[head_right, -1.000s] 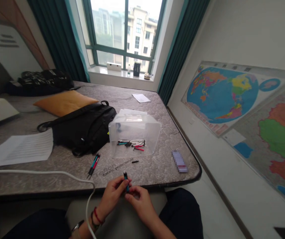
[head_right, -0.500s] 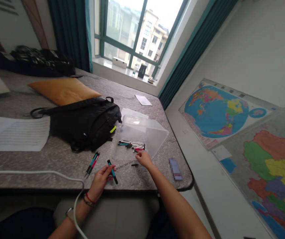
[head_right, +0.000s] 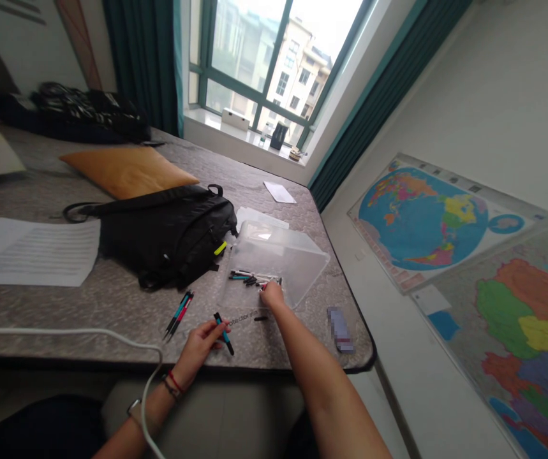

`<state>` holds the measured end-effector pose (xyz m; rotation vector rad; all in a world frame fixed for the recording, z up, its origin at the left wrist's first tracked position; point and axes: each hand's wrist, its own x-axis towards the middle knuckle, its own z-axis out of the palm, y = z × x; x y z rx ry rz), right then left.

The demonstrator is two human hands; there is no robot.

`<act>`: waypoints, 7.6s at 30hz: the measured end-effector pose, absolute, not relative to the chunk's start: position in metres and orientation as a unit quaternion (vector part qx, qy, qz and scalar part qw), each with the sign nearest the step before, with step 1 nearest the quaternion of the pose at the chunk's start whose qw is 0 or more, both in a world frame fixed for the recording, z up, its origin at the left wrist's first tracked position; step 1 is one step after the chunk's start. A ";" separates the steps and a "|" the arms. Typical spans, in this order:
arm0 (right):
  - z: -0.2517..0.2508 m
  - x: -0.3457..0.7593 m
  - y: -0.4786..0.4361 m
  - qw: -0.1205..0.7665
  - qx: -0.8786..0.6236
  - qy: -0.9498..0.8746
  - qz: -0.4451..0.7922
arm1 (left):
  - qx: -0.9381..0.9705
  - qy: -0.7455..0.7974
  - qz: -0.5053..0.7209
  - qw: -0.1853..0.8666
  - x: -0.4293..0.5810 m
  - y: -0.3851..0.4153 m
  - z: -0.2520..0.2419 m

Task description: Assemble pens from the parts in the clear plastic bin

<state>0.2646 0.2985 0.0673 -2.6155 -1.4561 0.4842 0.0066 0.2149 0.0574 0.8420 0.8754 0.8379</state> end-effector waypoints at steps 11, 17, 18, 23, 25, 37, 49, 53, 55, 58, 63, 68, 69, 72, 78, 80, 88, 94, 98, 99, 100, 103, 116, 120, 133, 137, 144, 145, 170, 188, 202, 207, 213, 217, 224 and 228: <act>0.064 0.260 0.277 0.177 -0.856 -0.455 0.169 | 0.373 0.365 0.396 0.756 0.007 0.216 0.057; 0.056 0.254 0.232 0.347 -0.811 -0.371 0.291 | 0.134 0.306 0.436 0.835 0.006 0.214 0.060; 0.055 0.253 0.224 0.358 -0.805 -0.363 0.303 | 0.087 0.301 0.436 0.843 0.003 0.216 0.062; 0.048 0.267 0.182 0.375 -0.812 -0.377 0.240 | 0.069 0.252 0.442 0.858 -0.011 0.222 0.075; 0.044 0.278 0.166 0.309 -0.836 -0.429 0.147 | 0.093 0.247 0.437 0.860 -0.014 0.223 0.079; 0.043 0.307 0.166 0.170 -0.810 -0.545 0.137 | 0.102 0.345 0.449 0.818 -0.007 0.219 0.063; 0.064 0.247 0.148 0.484 -0.676 -0.247 0.498 | 0.158 0.336 0.364 0.854 0.001 0.207 0.062; 0.084 0.213 0.139 0.568 -0.593 -0.175 0.543 | 0.175 0.317 0.346 0.865 0.004 0.205 0.063; 0.090 0.203 0.139 0.581 -0.588 -0.180 0.534 | 0.175 0.319 0.347 0.864 0.003 0.205 0.062; 0.092 0.197 0.142 0.579 -0.609 -0.205 0.502 | 0.172 0.328 0.353 0.859 0.002 0.205 0.062; 0.093 0.196 0.144 0.583 -0.630 -0.233 0.458 | 0.173 0.322 0.360 0.858 0.002 0.205 0.062; 0.096 0.191 0.142 0.572 -0.636 -0.260 0.449 | 0.180 0.315 0.360 0.860 0.004 0.203 0.059; 0.096 0.190 0.142 0.569 -0.639 -0.263 0.447 | 0.183 0.316 0.359 0.859 0.004 0.203 0.059; 0.094 0.188 0.141 0.562 -0.648 -0.269 0.437 | 0.199 0.315 0.359 0.856 0.004 0.201 0.059; 0.091 0.189 0.139 0.536 -0.666 -0.296 0.428 | 0.236 0.310 0.363 0.847 0.003 0.201 0.062; 0.092 0.190 0.138 0.530 -0.665 -0.302 0.432 | 0.236 0.314 0.365 0.844 0.002 0.202 0.063; 0.098 0.199 0.136 0.471 -0.668 -0.387 0.428 | 0.250 0.324 0.363 0.837 0.002 0.203 0.064; 0.100 0.200 0.136 0.439 -0.672 -0.442 0.400 | 0.244 0.318 0.362 0.841 0.003 0.202 0.062; 0.101 0.198 0.135 0.411 -0.697 -0.482 0.336 | 0.232 0.315 0.361 0.846 0.003 0.201 0.061; 0.101 0.198 0.134 0.404 -0.702 -0.491 0.321 | 0.229 0.311 0.361 0.849 0.003 0.201 0.061; 0.101 0.197 0.134 0.398 -0.704 -0.500 0.310 | 0.227 0.308 0.361 0.850 0.003 0.201 0.060; 0.099 0.195 0.132 0.381 -0.705 -0.519 0.298 | 0.228 0.303 0.358 0.854 0.003 0.200 0.060; 0.092 0.197 0.131 0.399 -0.695 -0.486 0.349 | 0.232 0.311 0.352 0.852 0.004 0.200 0.062; 0.098 0.194 0.129 0.384 -0.689 -0.513 0.338 | 0.222 0.311 0.356 0.853 0.004 0.201 0.061; 0.095 0.186 0.128 0.380 -0.680 -0.470 0.416 | 0.252 0.321 0.342 0.847 0.002 0.201 0.064; 0.087 0.182 0.129 0.408 -0.667 -0.369 0.503 | 0.253 0.327 0.335 0.847 0.002 0.201 0.062; 0.086 0.184 0.121 0.394 -0.679 -0.480 0.391 | 0.232 0.341 0.340 0.845 0.004 0.201 0.057; 0.086 0.184 0.121 0.384 -0.685 -0.493 0.375 | 0.231 0.338 0.339 0.847 0.004 0.201 0.057; 0.074 0.183 0.108 0.429 -0.661 -0.429 0.442 | 0.253 0.342 0.329 0.843 0.006 0.200 0.056; 0.070 0.174 0.111 0.451 -0.651 -0.305 0.529 | 0.257 0.353 0.325 0.839 0.007 0.200 0.056; 0.071 0.172 0.110 0.458 -0.667 -0.389 0.440 | 0.247 0.363 0.331 0.835 0.007 0.201 0.056; 0.071 0.170 0.109 0.468 -0.651 -0.340 0.491 | 0.255 0.346 0.337 0.837 0.007 0.200 0.055; 0.073 0.175 0.105 0.484 -0.589 -0.218 0.609 | 0.305 0.326 0.327 0.833 0.008 0.198 0.055; 0.072 0.177 0.104 0.436 -0.597 -0.202 0.642 | 0.315 0.337 0.328 0.824 0.007 0.198 0.057; 0.060 0.200 0.132 0.379 -0.672 -0.306 0.557 | 0.290 0.357 0.341 0.820 0.006 0.201 0.053; 0.066 0.224 0.167 0.365 -0.702 -0.347 0.504 | 0.270 0.369 0.354 0.816 0.006 0.203 0.050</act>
